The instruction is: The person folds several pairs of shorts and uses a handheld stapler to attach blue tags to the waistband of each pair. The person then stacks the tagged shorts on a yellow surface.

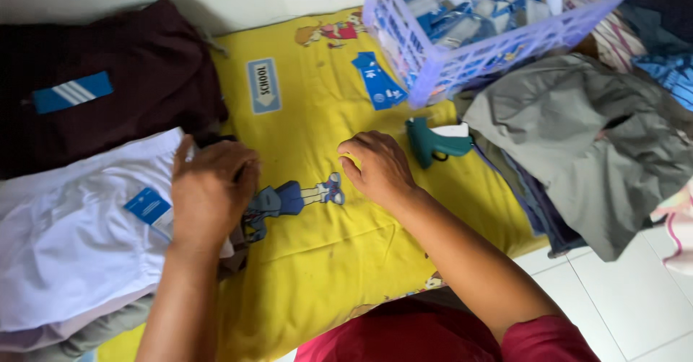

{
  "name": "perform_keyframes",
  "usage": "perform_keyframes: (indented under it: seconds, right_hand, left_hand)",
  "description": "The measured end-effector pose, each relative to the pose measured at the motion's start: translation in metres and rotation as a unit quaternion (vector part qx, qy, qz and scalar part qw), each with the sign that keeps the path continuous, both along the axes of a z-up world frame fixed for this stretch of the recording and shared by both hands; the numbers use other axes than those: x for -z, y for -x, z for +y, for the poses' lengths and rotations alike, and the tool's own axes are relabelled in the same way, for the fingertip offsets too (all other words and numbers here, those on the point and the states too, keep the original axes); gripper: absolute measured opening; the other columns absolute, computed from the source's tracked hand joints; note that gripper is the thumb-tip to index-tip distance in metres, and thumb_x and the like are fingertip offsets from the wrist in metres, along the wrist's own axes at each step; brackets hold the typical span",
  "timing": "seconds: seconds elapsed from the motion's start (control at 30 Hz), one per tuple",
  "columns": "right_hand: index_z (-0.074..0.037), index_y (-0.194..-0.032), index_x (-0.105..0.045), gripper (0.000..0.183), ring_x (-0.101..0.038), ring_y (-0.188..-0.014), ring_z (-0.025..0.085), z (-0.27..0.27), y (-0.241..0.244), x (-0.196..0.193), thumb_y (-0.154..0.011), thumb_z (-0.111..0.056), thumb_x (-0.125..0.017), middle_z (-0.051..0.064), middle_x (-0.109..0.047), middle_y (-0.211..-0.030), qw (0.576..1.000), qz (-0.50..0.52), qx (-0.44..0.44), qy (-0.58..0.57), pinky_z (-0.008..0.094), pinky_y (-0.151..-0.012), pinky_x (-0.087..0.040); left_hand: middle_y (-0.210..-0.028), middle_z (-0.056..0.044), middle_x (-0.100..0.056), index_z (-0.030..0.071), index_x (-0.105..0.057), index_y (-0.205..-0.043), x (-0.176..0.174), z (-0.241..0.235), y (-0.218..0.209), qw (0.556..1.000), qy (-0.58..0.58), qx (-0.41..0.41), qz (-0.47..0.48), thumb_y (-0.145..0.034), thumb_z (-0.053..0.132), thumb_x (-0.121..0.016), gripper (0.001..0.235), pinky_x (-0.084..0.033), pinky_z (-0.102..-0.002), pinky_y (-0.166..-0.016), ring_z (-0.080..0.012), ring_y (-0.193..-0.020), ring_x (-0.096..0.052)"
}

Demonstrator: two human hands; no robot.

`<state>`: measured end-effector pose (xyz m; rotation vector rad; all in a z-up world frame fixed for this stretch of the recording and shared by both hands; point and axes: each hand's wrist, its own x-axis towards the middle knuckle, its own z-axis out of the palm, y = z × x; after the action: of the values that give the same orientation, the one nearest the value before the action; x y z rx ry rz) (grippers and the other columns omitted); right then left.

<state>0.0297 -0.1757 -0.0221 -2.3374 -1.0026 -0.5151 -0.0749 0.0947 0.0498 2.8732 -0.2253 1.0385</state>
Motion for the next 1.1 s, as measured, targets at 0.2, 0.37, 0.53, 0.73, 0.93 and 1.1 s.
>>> perform_keyframes:
  seconds: [0.2, 0.37, 0.53, 0.73, 0.93, 1.1]
  right_hand:
    - [-0.022, -0.099, -0.069, 0.016, -0.068, -0.084, 0.027, -0.03, 0.004, -0.018, -0.083, -0.018, -0.071, 0.002, -0.065, -0.082, 0.997, -0.051, 0.008, -0.051, 0.041, -0.078, -0.052]
    - [-0.023, -0.1, -0.069, 0.015, -0.068, -0.09, 0.024, -0.03, -0.001, -0.007, -0.085, -0.023, -0.071, 0.001, -0.065, -0.087, 0.997, -0.069, 0.013, -0.041, 0.04, -0.084, -0.05]
    - [-0.024, -0.102, -0.07, 0.016, -0.068, -0.09, 0.024, -0.019, -0.005, -0.006, -0.086, -0.025, -0.071, 0.0, -0.065, -0.086, 0.996, -0.082, -0.012, -0.041, 0.04, -0.085, -0.05]
    - [-0.021, -0.104, -0.071, 0.017, -0.068, -0.089, 0.025, -0.013, -0.004, -0.012, -0.088, -0.026, -0.072, 0.002, -0.065, -0.087, 0.993, -0.107, -0.008, -0.042, 0.04, -0.085, -0.049]
    - [-0.023, -0.105, -0.071, 0.018, -0.068, -0.091, 0.023, -0.02, -0.004, -0.014, -0.088, -0.028, -0.072, 0.001, -0.066, -0.089, 0.994, -0.101, 0.023, -0.026, 0.04, -0.087, -0.048]
    - [-0.022, -0.104, -0.072, 0.018, -0.067, -0.089, 0.028, -0.032, -0.003, -0.023, -0.086, -0.026, -0.073, 0.002, -0.066, -0.088, 0.994, -0.1, 0.035, -0.041, 0.044, -0.086, -0.045]
  left_hand:
    - [-0.099, -0.002, -0.077, 0.026, -0.078, -0.094, 0.008, -0.066, -0.027, 0.995, 0.041, 0.049, 0.082, -0.083, 0.027, -0.079, 0.011, -0.043, -0.06, -0.106, -0.0243, -0.099, -0.074]
    - [-0.103, -0.004, -0.077, 0.025, -0.077, -0.096, 0.007, -0.076, -0.027, 0.99, 0.057, 0.052, 0.114, -0.085, 0.028, -0.077, 0.012, -0.04, -0.064, -0.107, -0.0263, -0.104, -0.073]
    - [-0.102, -0.006, -0.077, 0.023, -0.077, -0.097, 0.013, -0.067, -0.02, 0.988, 0.075, 0.031, 0.13, -0.084, 0.024, -0.079, 0.013, -0.037, -0.067, -0.108, -0.0274, -0.104, -0.073]
    - [-0.105, -0.005, -0.076, 0.024, -0.077, -0.096, 0.023, -0.06, -0.017, 0.988, 0.083, 0.023, 0.13, -0.084, 0.027, -0.079, 0.013, -0.035, -0.065, -0.11, -0.0277, -0.107, -0.072]
    - [-0.107, -0.004, -0.076, 0.026, -0.077, -0.097, 0.016, -0.069, -0.02, 0.984, 0.097, 0.034, 0.148, -0.085, 0.026, -0.078, 0.012, -0.033, -0.063, -0.113, -0.0264, -0.11, -0.071]
    - [-0.107, -0.005, -0.075, 0.025, -0.077, -0.096, 0.011, -0.084, -0.024, 0.981, 0.103, 0.052, 0.154, -0.086, 0.026, -0.077, 0.01, -0.031, -0.061, -0.114, -0.0264, -0.111, -0.07]
